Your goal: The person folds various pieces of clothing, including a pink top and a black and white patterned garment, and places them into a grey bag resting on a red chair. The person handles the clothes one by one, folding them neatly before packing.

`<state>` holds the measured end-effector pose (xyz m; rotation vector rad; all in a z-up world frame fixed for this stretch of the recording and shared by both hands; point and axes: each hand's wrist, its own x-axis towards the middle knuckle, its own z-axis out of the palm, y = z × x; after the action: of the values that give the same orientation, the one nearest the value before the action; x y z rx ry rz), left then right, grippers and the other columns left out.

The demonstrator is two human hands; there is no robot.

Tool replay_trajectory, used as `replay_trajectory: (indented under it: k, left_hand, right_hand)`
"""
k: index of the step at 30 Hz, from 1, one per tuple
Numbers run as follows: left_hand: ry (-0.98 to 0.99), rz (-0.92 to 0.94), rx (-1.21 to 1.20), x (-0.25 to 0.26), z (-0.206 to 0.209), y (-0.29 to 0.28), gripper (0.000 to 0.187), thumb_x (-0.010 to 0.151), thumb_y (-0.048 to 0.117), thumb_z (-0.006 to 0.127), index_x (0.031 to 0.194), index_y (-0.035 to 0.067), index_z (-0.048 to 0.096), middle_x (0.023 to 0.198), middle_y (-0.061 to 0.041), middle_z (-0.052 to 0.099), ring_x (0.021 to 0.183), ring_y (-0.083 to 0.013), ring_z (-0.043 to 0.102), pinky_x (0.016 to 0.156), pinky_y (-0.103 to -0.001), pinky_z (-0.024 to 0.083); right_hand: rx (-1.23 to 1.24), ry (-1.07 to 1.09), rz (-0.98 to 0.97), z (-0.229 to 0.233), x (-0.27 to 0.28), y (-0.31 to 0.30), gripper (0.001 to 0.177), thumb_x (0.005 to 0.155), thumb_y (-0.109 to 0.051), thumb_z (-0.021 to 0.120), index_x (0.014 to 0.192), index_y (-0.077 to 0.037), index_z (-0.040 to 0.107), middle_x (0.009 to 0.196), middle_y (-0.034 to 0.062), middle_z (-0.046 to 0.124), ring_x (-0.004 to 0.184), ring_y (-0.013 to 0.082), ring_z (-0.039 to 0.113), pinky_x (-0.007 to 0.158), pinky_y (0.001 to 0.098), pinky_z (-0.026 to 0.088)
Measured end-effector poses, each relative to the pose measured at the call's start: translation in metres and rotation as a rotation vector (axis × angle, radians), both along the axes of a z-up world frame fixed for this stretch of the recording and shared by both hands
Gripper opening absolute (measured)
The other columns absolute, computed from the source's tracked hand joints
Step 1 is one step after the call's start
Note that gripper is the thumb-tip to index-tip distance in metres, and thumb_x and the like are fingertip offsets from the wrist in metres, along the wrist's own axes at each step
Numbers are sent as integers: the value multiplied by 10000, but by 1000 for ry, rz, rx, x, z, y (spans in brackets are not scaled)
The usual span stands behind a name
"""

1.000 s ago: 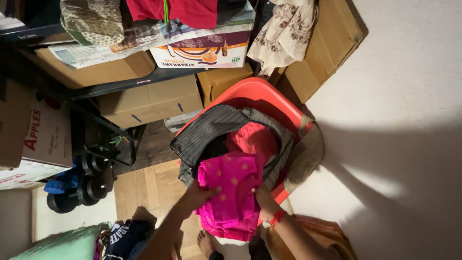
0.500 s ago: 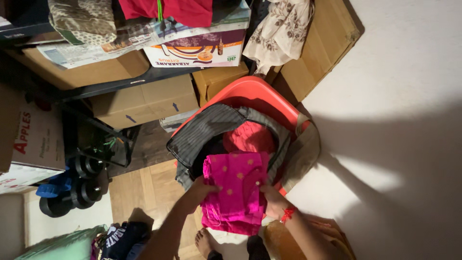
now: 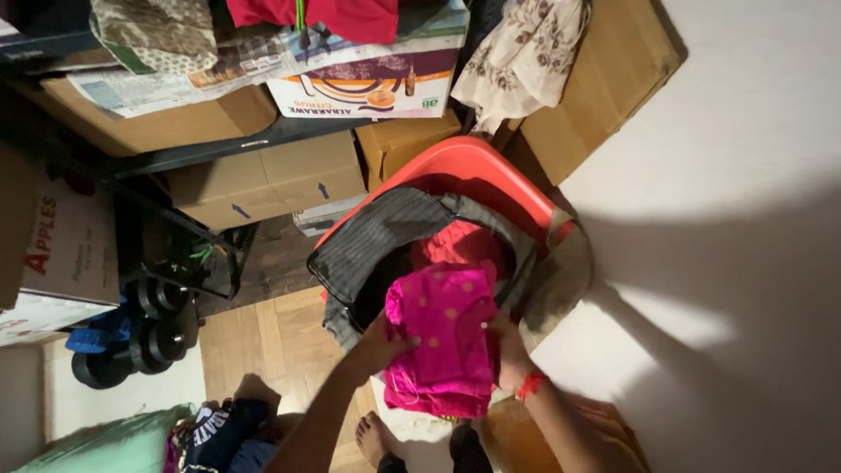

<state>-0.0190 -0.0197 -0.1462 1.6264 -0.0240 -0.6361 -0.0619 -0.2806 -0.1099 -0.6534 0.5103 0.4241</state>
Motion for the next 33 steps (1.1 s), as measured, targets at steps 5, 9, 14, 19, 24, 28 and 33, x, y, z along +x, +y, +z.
replay_trajectory:
  k: [5,9,14,19,24,28,33]
  left_hand:
    - [-123,-84,136,8,-14,-2,782,800,197,827,1501,144,484,992,-42,674,853,-123,592,801,-323,545]
    - [-238,39,68,-1,-15,-9,833,770,212,880,1473,99,448,1153,-35,679,1020,-126,619,887,-340,525]
    - [86,197,43,-7,-10,-9,671,794,364,838,1336,87,555,1141,-53,729,1054,-171,688,935,-363,557]
    - [-46,400,227,-1,-68,3,537,1082,505,513,1119,11,723,984,-258,735,929,-379,655,882,-427,533]
    - [-843,-286,699,-16,-122,17,274,1008,251,539,1061,45,712,1034,-211,718,975,-358,686,858,-460,545]
    - [-465,-381,779,-37,-72,9,245,836,269,693,999,86,703,966,-171,691,945,-379,664,840,-510,532]
    - [-723,-499,835,-40,1,-1,188,754,205,707,937,169,736,918,-101,687,943,-312,662,848,-525,468]
  right_hand:
    - [-207,12,194,0,12,5,527,956,-394,628,1349,-43,615,1216,94,728,1063,211,724,920,386,603]
    - [-431,10,240,-14,11,9,499,872,-156,750,1335,-10,634,1198,136,740,1012,253,745,869,399,633]
    - [-325,66,157,-17,8,2,452,870,-91,728,1306,-80,611,1156,98,731,980,241,738,826,401,634]
    - [-386,91,122,-51,25,-17,426,898,-88,676,1309,-168,596,1068,74,714,844,236,679,660,374,543]
    - [-524,33,-13,-82,72,-37,420,947,-58,648,1360,-125,613,1010,94,642,787,238,580,654,424,514]
    - [-678,-189,-93,-69,95,-23,476,914,-57,659,1375,-96,550,1157,75,675,1008,229,667,837,420,571]
    - [-1264,-577,-20,-116,111,-10,591,937,-127,695,1457,-55,423,1247,122,681,1099,250,661,915,412,532]
